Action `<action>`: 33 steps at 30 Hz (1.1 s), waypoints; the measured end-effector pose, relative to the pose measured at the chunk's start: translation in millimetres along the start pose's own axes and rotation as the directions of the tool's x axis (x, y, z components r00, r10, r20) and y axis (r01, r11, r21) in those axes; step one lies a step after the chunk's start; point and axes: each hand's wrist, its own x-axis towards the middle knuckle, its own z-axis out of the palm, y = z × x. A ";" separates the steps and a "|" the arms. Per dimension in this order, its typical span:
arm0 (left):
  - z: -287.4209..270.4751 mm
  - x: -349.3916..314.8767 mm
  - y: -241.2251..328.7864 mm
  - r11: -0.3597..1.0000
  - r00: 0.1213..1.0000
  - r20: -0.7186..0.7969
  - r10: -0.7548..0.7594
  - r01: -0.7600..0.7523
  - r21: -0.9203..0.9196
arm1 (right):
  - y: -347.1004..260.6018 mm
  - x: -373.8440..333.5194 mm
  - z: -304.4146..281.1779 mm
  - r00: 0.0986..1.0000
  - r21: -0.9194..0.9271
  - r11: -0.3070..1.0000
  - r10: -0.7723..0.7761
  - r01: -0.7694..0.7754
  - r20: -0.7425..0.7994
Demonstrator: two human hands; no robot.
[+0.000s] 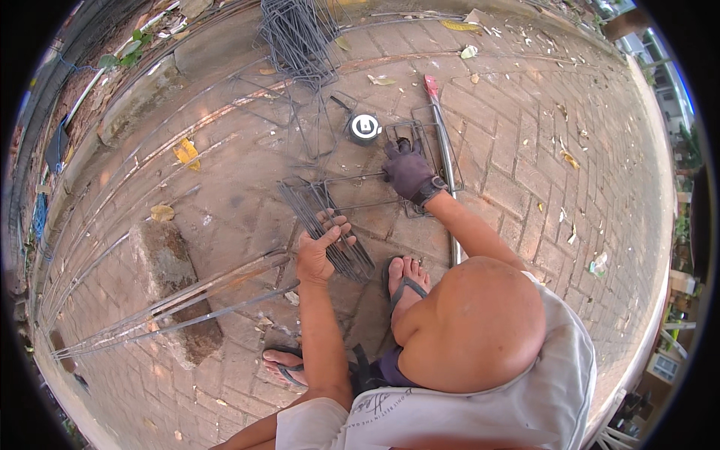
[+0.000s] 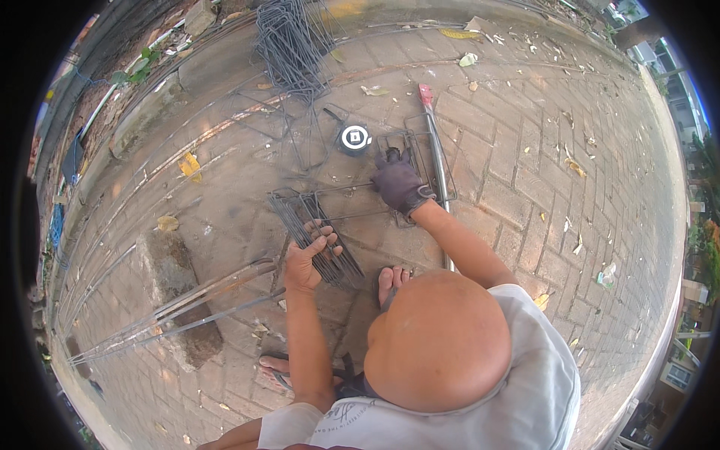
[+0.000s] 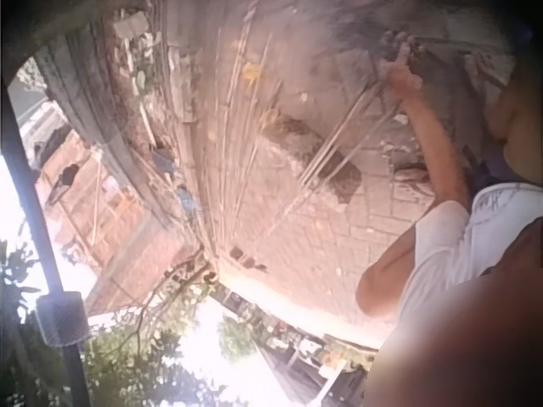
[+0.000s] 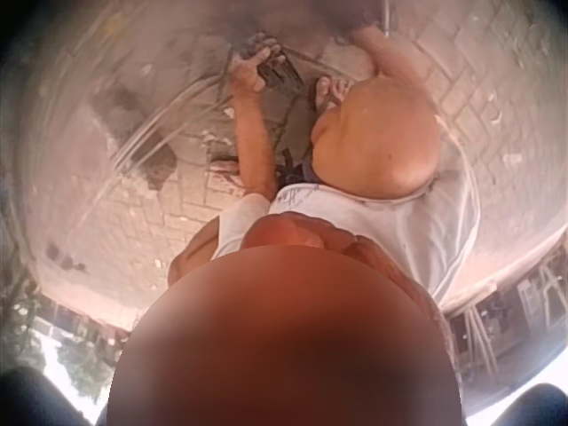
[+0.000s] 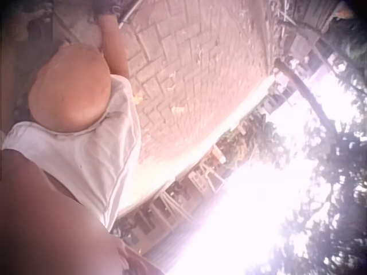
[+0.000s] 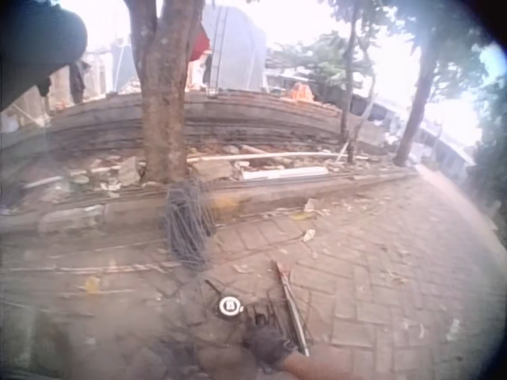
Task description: The person sits on a paved surface and assembles rectangular metal stirrups onto long rebar rods. They pick up individual stirrups, slide them onto the rods, and align them in a row to form a rebar cage structure.
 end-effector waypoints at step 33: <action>16.5 2.0 -2.2 1.000 0.998 -0.063 -0.016 0.015 -0.025 | 31.4 -68.2 21.1 0.781 0.356 0.739 0.623 -0.572 -0.037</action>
